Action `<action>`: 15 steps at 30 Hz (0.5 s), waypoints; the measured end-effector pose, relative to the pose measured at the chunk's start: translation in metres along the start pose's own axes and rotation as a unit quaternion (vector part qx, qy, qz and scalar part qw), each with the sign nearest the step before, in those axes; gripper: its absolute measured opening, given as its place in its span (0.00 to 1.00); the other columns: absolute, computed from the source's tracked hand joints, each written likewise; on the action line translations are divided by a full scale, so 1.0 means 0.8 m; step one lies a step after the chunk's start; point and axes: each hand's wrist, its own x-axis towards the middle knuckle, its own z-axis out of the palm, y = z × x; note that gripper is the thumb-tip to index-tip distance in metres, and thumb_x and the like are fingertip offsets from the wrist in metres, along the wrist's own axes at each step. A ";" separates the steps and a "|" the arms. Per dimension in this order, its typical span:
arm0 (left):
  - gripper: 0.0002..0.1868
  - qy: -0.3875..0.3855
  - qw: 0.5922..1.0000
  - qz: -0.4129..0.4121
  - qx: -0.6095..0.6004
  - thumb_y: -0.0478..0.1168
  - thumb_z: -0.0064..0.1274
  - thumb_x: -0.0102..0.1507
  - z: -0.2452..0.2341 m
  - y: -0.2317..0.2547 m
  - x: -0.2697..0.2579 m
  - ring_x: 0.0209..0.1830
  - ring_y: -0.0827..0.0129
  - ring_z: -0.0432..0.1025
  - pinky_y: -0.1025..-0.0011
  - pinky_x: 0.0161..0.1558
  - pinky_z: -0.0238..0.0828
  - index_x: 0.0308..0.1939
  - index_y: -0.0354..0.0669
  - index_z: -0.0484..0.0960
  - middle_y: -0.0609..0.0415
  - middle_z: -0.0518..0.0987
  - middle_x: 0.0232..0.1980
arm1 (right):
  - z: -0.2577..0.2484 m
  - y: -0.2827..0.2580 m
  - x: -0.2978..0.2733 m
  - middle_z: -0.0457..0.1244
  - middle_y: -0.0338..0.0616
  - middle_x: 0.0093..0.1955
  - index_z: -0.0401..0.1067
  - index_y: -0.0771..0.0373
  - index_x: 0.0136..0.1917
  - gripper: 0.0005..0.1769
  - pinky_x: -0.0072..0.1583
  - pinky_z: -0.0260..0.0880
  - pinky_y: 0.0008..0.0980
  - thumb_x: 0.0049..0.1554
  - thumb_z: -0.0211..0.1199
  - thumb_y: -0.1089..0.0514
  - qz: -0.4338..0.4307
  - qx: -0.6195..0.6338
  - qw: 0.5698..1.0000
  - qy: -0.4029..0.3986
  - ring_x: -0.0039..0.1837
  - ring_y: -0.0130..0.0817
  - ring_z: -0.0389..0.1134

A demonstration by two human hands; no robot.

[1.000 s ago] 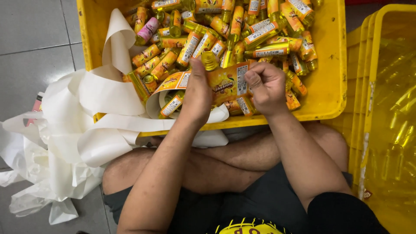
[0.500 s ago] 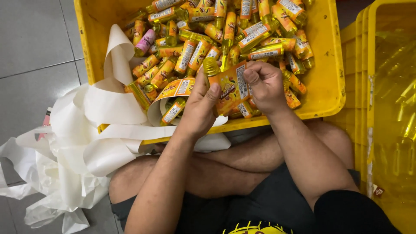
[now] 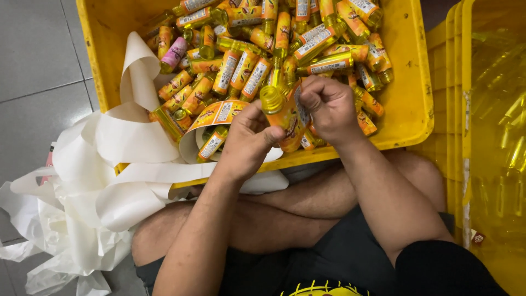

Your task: Manually applying adhesive labels to small yellow plastic bottles from a bulk container.

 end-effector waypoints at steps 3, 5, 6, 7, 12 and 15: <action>0.28 0.001 1.000 -0.011 0.013 0.47 0.71 0.57 -0.003 -0.001 0.001 0.34 0.74 0.75 0.74 0.33 0.77 0.55 0.36 0.81 0.52 0.80 0.38 | 0.004 -0.004 0.001 0.58 0.43 0.33 0.69 0.67 0.37 0.15 0.41 0.59 0.28 0.67 0.59 0.65 0.000 0.003 1.000 -0.003 0.36 0.27 0.53; 0.26 0.009 0.999 -0.017 0.039 0.51 0.70 0.58 -0.003 0.001 0.002 0.30 0.75 0.74 0.76 0.31 0.77 0.52 0.37 0.82 0.53 0.78 0.33 | 0.005 -0.003 0.001 0.58 0.43 0.34 0.70 0.69 0.38 0.14 0.41 0.60 0.29 0.67 0.59 0.65 -0.003 0.006 1.000 0.000 0.36 0.27 0.54; 0.26 0.008 0.999 -0.017 0.039 0.51 0.70 0.58 -0.002 0.001 0.003 0.30 0.75 0.74 0.76 0.31 0.77 0.52 0.37 0.82 0.53 0.78 0.33 | 0.004 -0.002 0.001 0.58 0.43 0.34 0.70 0.69 0.38 0.14 0.41 0.60 0.29 0.67 0.59 0.65 -0.003 0.005 1.000 0.002 0.36 0.27 0.54; 0.25 0.011 0.998 -0.018 0.052 0.51 0.68 0.59 -0.001 0.002 0.003 0.29 0.75 0.74 0.77 0.29 0.75 0.50 0.36 0.82 0.53 0.77 0.32 | 0.004 -0.002 0.002 0.59 0.44 0.34 0.70 0.69 0.38 0.15 0.42 0.60 0.29 0.67 0.59 0.64 -0.006 -0.005 1.000 0.002 0.36 0.27 0.54; 0.24 0.002 0.999 -0.023 0.033 0.49 0.64 0.64 -0.004 -0.005 0.001 0.26 0.77 0.70 0.79 0.27 0.71 0.57 0.37 0.80 0.52 0.75 0.29 | 0.002 0.001 0.000 0.60 0.45 0.34 0.71 0.69 0.39 0.14 0.43 0.61 0.30 0.67 0.60 0.64 -0.013 -0.024 1.000 0.002 0.38 0.28 0.56; 0.23 0.012 0.999 -0.030 0.040 0.48 0.63 0.64 -0.012 -0.016 -0.001 0.25 0.75 0.73 0.79 0.25 0.72 0.57 0.37 0.81 0.50 0.77 0.28 | 0.006 0.001 -0.001 0.60 0.46 0.35 0.71 0.69 0.39 0.13 0.44 0.62 0.30 0.67 0.60 0.64 -0.018 -0.038 0.999 0.011 0.38 0.28 0.57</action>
